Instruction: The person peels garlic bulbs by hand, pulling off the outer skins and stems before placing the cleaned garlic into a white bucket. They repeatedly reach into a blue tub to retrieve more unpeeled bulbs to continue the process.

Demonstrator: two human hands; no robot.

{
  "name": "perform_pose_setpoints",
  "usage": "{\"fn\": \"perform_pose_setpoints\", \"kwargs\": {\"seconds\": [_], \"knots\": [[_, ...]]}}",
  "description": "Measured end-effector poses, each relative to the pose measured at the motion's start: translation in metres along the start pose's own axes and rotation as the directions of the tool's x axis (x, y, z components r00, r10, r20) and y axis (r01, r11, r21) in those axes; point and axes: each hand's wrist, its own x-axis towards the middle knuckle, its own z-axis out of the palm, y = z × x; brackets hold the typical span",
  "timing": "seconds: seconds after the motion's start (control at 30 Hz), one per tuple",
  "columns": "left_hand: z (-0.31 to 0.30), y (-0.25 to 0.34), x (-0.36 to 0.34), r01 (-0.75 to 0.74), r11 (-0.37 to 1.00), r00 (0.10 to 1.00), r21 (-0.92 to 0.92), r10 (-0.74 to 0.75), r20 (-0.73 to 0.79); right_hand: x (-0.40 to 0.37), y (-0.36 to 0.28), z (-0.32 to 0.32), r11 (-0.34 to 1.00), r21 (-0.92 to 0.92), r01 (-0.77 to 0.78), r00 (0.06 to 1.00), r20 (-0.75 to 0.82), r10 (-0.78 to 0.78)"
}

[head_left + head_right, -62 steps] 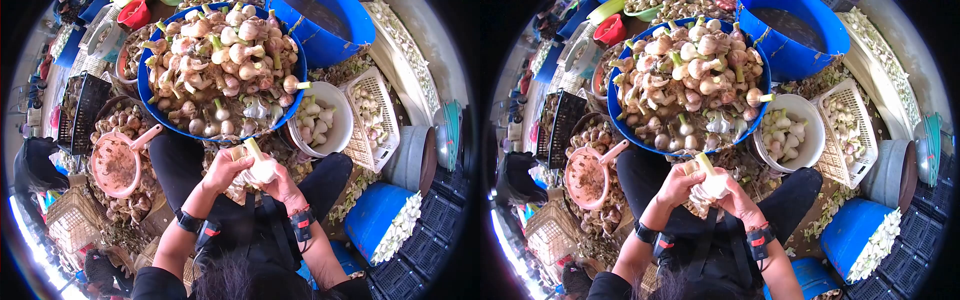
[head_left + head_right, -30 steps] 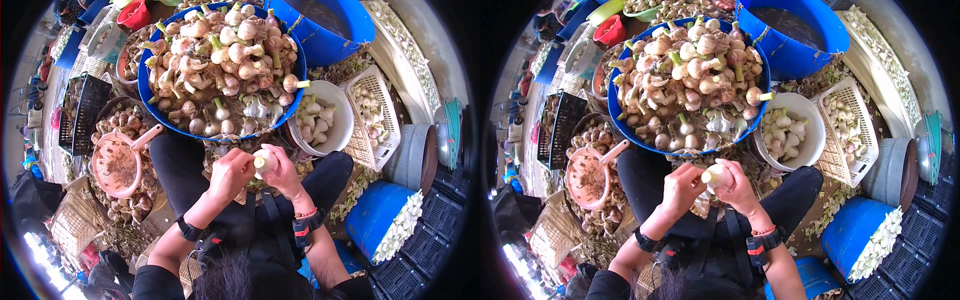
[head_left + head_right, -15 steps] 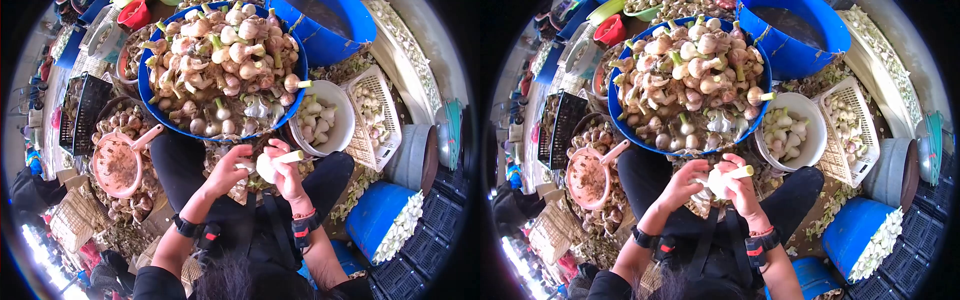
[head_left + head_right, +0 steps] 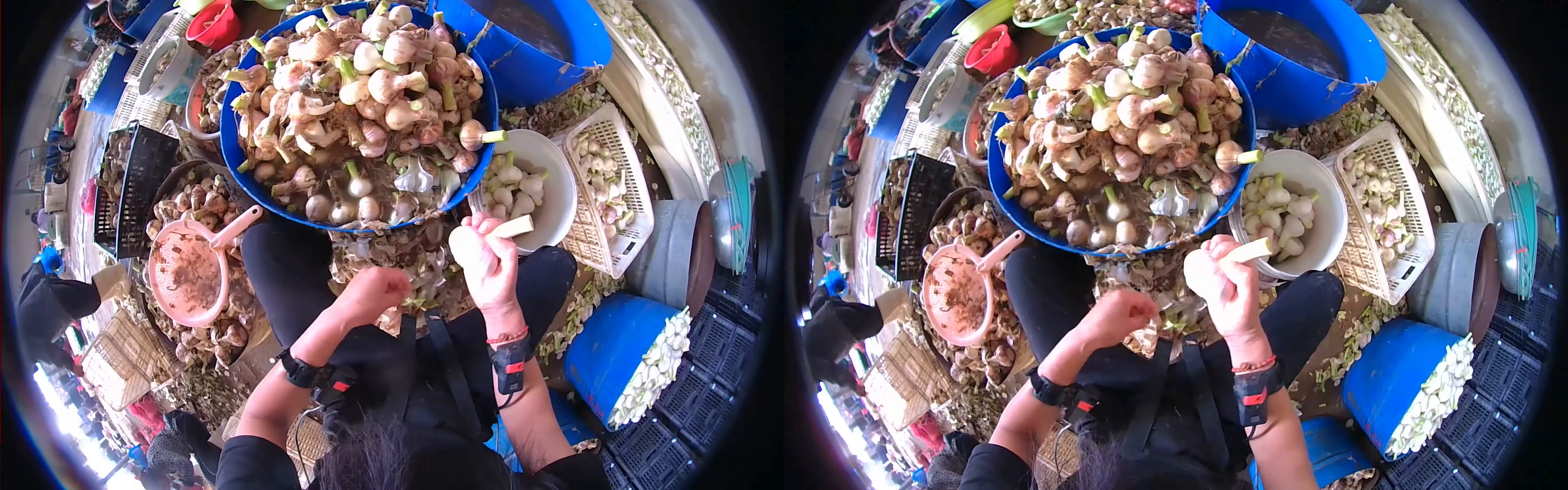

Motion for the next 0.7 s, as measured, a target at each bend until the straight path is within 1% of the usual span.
{"fn": "perform_pose_setpoints", "kwargs": {"seconds": [0.03, 0.07, 0.1, 0.13, 0.17, 0.2, 0.23, 0.27, 0.33, 0.37, 0.43, 0.5, 0.53, 0.57, 0.6, 0.63, 0.67, 0.7], "knots": [[0.001, 0.001, 0.004, -0.115, 0.986, 0.979, -0.119, 0.092, -0.180, 0.003, -0.001, -0.006, 1.000, -0.002, 0.001, 1.000, -0.002, -0.001], [0.004, 0.002, 0.007, -0.243, 0.945, 0.920, -0.217, 0.153, -0.361, 0.004, 0.001, -0.014, 0.990, -0.129, 0.047, 0.995, 0.092, -0.035], [-0.006, 0.026, 0.005, -0.218, 0.915, 0.933, -0.340, 0.094, -0.347, 0.005, 0.003, -0.019, 0.963, -0.249, 0.102, 0.980, 0.190, -0.055], [-0.010, 0.038, 0.003, -0.169, 0.877, 0.957, -0.451, 0.036, -0.288, 0.002, 0.005, -0.018, 0.928, -0.365, 0.078, 0.988, 0.150, -0.024], [-0.014, 0.046, 0.002, -0.115, 0.828, 0.974, -0.549, -0.016, -0.227, 0.007, 0.008, -0.020, 0.725, -0.570, 0.386, 0.911, 0.362, -0.200], [-0.018, 0.054, 0.000, -0.113, 0.829, 0.973, -0.547, -0.020, -0.231, 0.007, 0.006, -0.013, 0.673, -0.608, 0.422, 0.895, 0.399, -0.201], [-0.020, 0.060, -0.003, -0.079, 0.889, 0.970, -0.452, -0.037, -0.242, 0.005, 0.001, -0.006, 0.617, -0.642, 0.454, 0.880, 0.432, -0.198], [-0.022, 0.064, -0.005, -0.042, 0.935, 0.966, -0.351, -0.051, -0.253, 0.006, -0.001, -0.003, 0.623, -0.640, 0.451, 0.881, 0.431, -0.196], [-0.025, 0.069, -0.005, -0.014, 0.947, 0.968, -0.322, -0.068, -0.240, 0.010, -0.004, -0.003, 0.344, -0.709, 0.615, 0.783, 0.599, -0.166], [-0.025, 0.070, -0.004, 0.006, 0.955, 0.970, -0.295, -0.078, -0.231, 0.008, -0.004, -0.004, 0.344, -0.713, 0.611, 0.787, 0.596, -0.163], [-0.023, 0.069, 0.000, 0.013, 0.961, 0.962, -0.275, -0.087, -0.260, 0.010, -0.003, -0.003, 0.412, -0.693, 0.592, 0.798, 0.576, -0.177], [-0.021, 0.066, 0.004, 0.042, 0.963, 0.960, -0.265, -0.112, -0.257, 0.009, -0.002, -0.011, 0.396, -0.694, 0.602, 0.789, 0.592, -0.163], [-0.018, 0.058, 0.008, 0.042, 0.964, 0.960, -0.264, -0.112, -0.256, 0.007, -0.002, -0.012, 0.677, -0.615, 0.404, 0.884, 0.454, -0.115], [-0.014, 0.046, 0.013, 0.055, 0.968, 0.965, -0.245, -0.115, -0.236, 0.005, -0.002, -0.013, 0.879, -0.446, 0.169, 0.946, 0.325, -0.017], [-0.011, 0.035, 0.016, 0.068, 0.972, 0.969, -0.226, -0.118, -0.216, 0.004, -0.001, -0.013, 0.960, -0.271, 0.065, 0.965, 0.261, 0.009], [-0.012, 0.027, 0.018, 0.068, 0.973, 0.970, -0.222, -0.117, -0.215, 0.010, -0.002, -0.018, 0.964, -0.218, 0.152, 0.943, 0.325, -0.075], [-0.014, 0.018, 0.018, 0.068, 0.992, 0.980, -0.107, -0.086, -0.177, 0.016, -0.002, -0.026, 0.995, -0.041, 0.094, 0.966, 0.245, -0.082], [-0.017, 0.011, 0.016, 0.062, 0.998, 0.989, 0.006, -0.061, -0.132, 0.021, -0.005, -0.034, 0.989, 0.140, 0.049, 0.984, 0.161, -0.071]]}}
